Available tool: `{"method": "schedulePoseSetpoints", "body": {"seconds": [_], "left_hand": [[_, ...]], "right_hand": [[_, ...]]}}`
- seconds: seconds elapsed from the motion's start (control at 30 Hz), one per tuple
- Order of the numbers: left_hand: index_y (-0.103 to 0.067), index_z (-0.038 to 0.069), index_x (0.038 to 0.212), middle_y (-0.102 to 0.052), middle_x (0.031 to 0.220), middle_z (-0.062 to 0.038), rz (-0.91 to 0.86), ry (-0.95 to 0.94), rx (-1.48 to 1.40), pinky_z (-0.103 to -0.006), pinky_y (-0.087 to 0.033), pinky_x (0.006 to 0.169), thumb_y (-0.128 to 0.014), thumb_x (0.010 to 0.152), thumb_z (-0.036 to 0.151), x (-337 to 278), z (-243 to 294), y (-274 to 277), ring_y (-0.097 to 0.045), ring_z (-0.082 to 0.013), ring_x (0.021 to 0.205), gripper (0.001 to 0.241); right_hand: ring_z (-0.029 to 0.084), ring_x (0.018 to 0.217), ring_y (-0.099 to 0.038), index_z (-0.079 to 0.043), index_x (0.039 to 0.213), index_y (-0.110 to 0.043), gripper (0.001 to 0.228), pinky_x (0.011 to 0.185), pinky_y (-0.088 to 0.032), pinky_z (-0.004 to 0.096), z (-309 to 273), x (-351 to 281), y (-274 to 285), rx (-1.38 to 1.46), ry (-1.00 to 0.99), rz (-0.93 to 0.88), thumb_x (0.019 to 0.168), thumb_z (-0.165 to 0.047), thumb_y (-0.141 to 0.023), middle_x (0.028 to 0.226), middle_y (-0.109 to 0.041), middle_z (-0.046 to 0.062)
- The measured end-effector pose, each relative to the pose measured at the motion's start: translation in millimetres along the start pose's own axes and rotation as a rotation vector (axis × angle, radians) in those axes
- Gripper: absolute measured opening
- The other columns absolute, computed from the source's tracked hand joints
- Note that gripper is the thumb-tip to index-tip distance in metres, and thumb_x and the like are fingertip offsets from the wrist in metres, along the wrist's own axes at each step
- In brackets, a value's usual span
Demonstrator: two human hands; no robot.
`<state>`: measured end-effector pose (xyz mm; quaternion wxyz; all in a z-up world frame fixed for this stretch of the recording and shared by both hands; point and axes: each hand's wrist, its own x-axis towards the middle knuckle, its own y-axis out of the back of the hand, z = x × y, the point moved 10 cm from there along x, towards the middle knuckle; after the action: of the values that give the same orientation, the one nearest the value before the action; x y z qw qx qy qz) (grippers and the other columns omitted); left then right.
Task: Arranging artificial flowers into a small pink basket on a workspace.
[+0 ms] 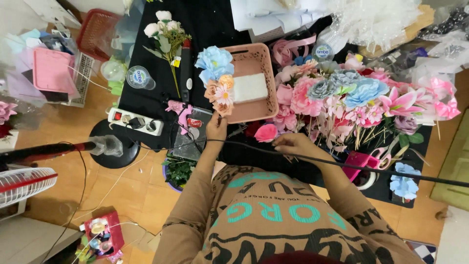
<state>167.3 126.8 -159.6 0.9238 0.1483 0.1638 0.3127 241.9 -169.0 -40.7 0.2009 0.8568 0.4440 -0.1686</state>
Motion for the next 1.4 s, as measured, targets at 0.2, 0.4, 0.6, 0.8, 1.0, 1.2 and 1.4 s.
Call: {"method": "schedulePoseSetpoints", "body": {"seconds": [0.2, 0.4, 0.6, 0.8, 1.0, 1.2, 1.4], "left_hand": [[-0.065, 0.021, 0.139, -0.075, 0.11, -0.015, -0.012, 0.044, -0.055, -0.0477, -0.054, 0.093, -0.063, 0.094, 0.028, 10.6, -62.7, -15.2, -0.07, -0.0337, 0.107, 0.046], [-0.065, 0.017, 0.139, -0.074, 0.116, -0.015, -0.029, 0.098, -0.117, -0.0472, -0.054, 0.094, -0.061, 0.098, 0.029, -0.6, -59.0, -16.0, -0.069, -0.0327, 0.11, 0.043], [-0.065, 0.01, 0.136, -0.073, 0.102, -0.015, -0.015, 0.114, -0.243, -0.0469, -0.054, 0.088, -0.058, 0.102, 0.029, -9.6, -43.0, -16.2, -0.066, -0.0267, 0.095, 0.04], [-0.071, 0.011, 0.125, -0.063, 0.074, -0.004, -0.037, 0.178, -0.351, -0.0358, -0.052, 0.074, -0.059, 0.104, 0.033, -8.3, -55.3, -21.4, -0.06, -0.0169, 0.074, 0.033], [-0.072, 0.011, 0.097, -0.059, 0.062, -0.006, -0.027, 0.17, -0.314, -0.0336, -0.047, 0.068, -0.061, 0.102, 0.034, -10.4, -24.0, -8.9, -0.055, -0.0184, 0.066, 0.026], [-0.068, 0.013, 0.085, -0.059, 0.06, -0.005, -0.015, 0.168, -0.3, -0.033, -0.045, 0.066, -0.061, 0.101, 0.035, -9.3, -14.0, -7.0, -0.055, -0.018, 0.065, 0.028], [-0.069, 0.011, 0.089, -0.061, 0.061, -0.007, -0.016, 0.143, -0.288, -0.0347, -0.048, 0.068, -0.058, 0.102, 0.031, -9.9, -13.2, -7.4, -0.06, -0.02, 0.067, 0.026]], "right_hand": [[0.018, 0.068, -0.07, -0.003, 0.104, -0.075, 0.017, 0.055, -0.059, 0.031, -89.3, -0.6, 65.7, 0.011, 0.101, 0.329, 0.09, -0.012, -0.079, 0.084, -0.076, 0.013], [0.024, 0.075, -0.071, -0.005, 0.095, -0.073, 0.022, 0.07, -0.056, 0.039, -94.1, 59.2, 42.1, -0.011, 0.47, 0.562, 0.084, -0.019, -0.085, 0.083, -0.074, 0.016], [0.036, 0.078, -0.073, -0.001, 0.092, -0.071, 0.016, 0.075, -0.057, 0.043, -69.7, 139.7, -5.9, -0.097, 0.571, 0.434, 0.087, -0.015, -0.075, 0.079, -0.072, 0.021], [0.039, 0.086, -0.073, 0.004, 0.096, -0.072, 0.018, 0.077, -0.056, 0.049, -62.6, 166.4, -20.0, -0.072, 0.546, 0.366, 0.089, -0.012, -0.069, 0.083, -0.072, 0.026], [0.042, 0.093, -0.072, 0.007, 0.1, -0.071, 0.023, 0.079, -0.056, 0.052, -84.1, 157.6, -26.8, -0.081, 0.586, 0.332, 0.09, -0.014, -0.069, 0.089, -0.072, 0.03], [0.049, 0.092, -0.07, 0.01, 0.099, -0.068, 0.025, 0.079, -0.055, 0.056, -97.9, 153.5, -30.5, -0.077, 0.605, 0.307, 0.09, -0.013, -0.07, 0.09, -0.07, 0.034], [0.042, 0.089, -0.073, 0.004, 0.098, -0.07, 0.02, 0.08, -0.057, 0.052, -90.4, 169.4, -34.2, -0.089, 0.597, 0.28, 0.091, -0.015, -0.072, 0.088, -0.073, 0.026]]}}
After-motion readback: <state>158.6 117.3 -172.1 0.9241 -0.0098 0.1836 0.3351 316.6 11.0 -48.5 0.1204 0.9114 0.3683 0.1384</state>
